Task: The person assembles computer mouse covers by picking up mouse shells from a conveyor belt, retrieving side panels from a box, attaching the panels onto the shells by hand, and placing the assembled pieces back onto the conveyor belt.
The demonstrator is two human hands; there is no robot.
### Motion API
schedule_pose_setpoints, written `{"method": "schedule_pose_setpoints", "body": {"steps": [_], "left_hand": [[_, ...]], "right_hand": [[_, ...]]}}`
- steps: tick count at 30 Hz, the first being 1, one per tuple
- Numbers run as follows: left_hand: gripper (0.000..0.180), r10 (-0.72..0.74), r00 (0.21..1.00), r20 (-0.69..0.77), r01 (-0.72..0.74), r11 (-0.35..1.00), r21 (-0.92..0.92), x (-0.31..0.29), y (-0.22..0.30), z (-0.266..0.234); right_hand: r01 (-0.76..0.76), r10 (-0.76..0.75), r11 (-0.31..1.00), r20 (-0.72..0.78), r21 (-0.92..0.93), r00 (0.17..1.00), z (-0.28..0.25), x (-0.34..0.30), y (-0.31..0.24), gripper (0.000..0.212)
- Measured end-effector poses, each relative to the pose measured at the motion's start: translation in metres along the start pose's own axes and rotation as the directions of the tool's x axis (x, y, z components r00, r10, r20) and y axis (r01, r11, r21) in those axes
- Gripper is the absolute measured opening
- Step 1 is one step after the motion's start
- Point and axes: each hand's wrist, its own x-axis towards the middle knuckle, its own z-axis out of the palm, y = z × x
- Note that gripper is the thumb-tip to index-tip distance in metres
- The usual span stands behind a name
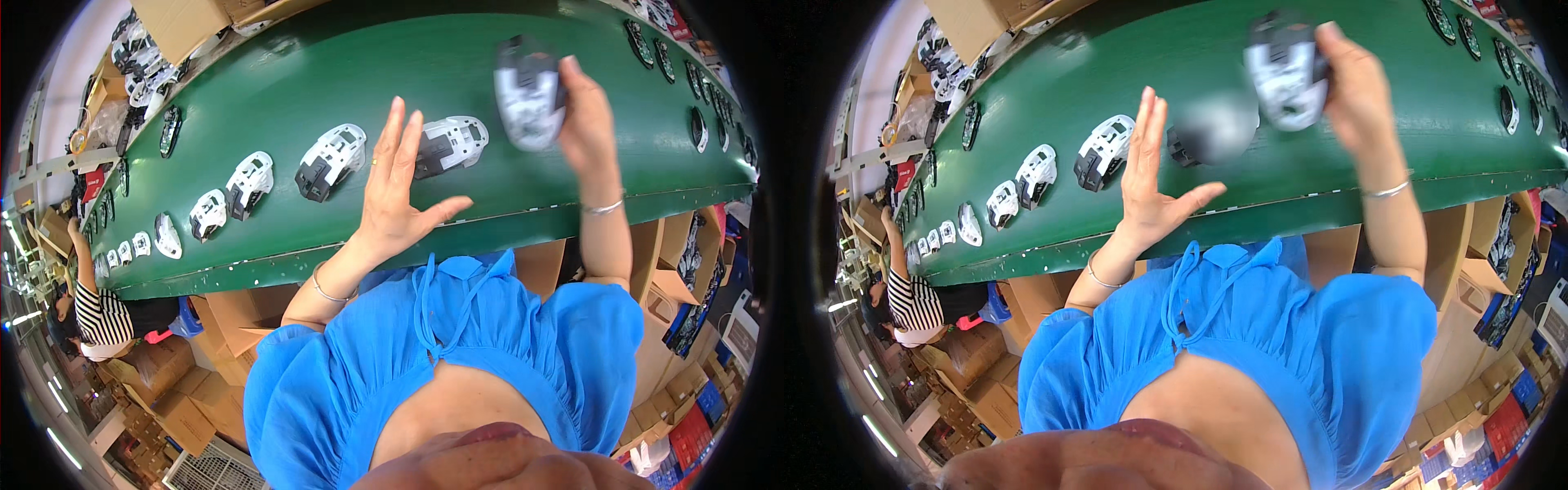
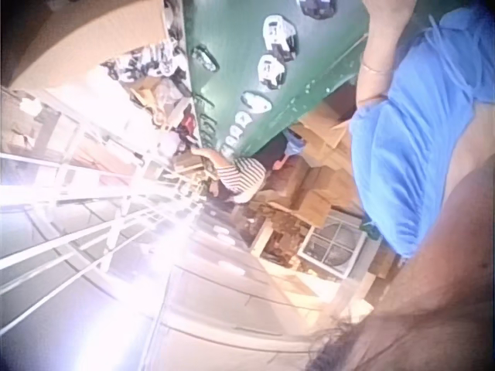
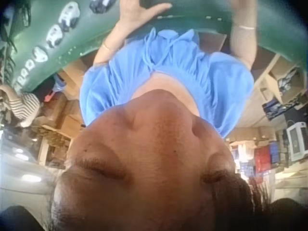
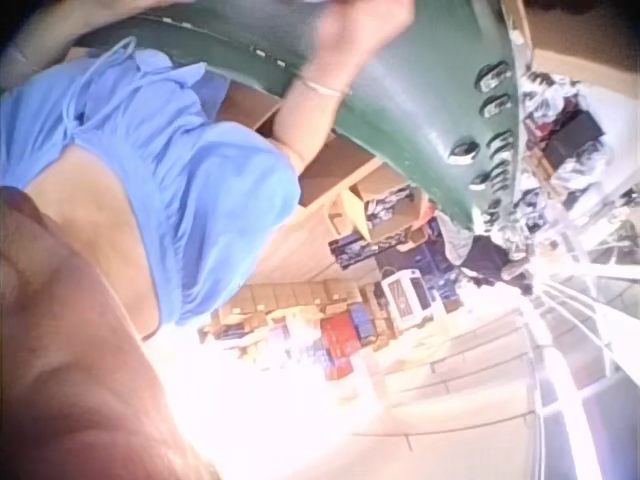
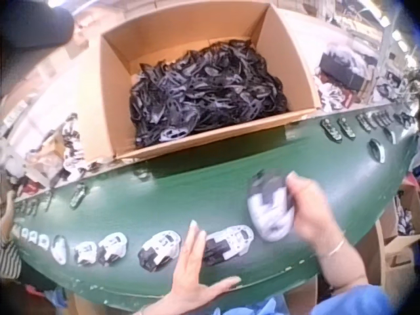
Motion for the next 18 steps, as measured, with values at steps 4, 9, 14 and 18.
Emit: {"method": "schedule_pose_setpoints", "body": {"steps": [4,9,14,18], "left_hand": [[0.089,-0.042,0.993,0.108,0.019,0.979,0.204,0.000,-0.008,-0.012],[0.089,-0.071,0.968,0.239,0.009,0.968,0.253,0.012,-0.011,0.005],[0.071,-0.031,0.926,0.376,-0.059,0.973,0.224,0.015,-0.032,0.007],[0.064,0.042,0.848,0.529,-0.061,0.998,0.018,0.023,-0.057,-0.025]], "right_hand": [[-0.041,-0.068,0.916,-0.254,-0.399,0.965,-0.108,0.040,-0.057,0.032],[-0.189,-0.579,-0.007,-0.150,-0.982,0.802,-0.246,0.055,-0.086,0.042],[-0.412,-0.731,-0.178,-0.160,-0.894,0.663,-0.241,0.026,-0.070,0.033],[-0.183,-0.831,-0.179,0.049,-0.967,0.554,-0.193,0.017,-0.074,0.021]]}}
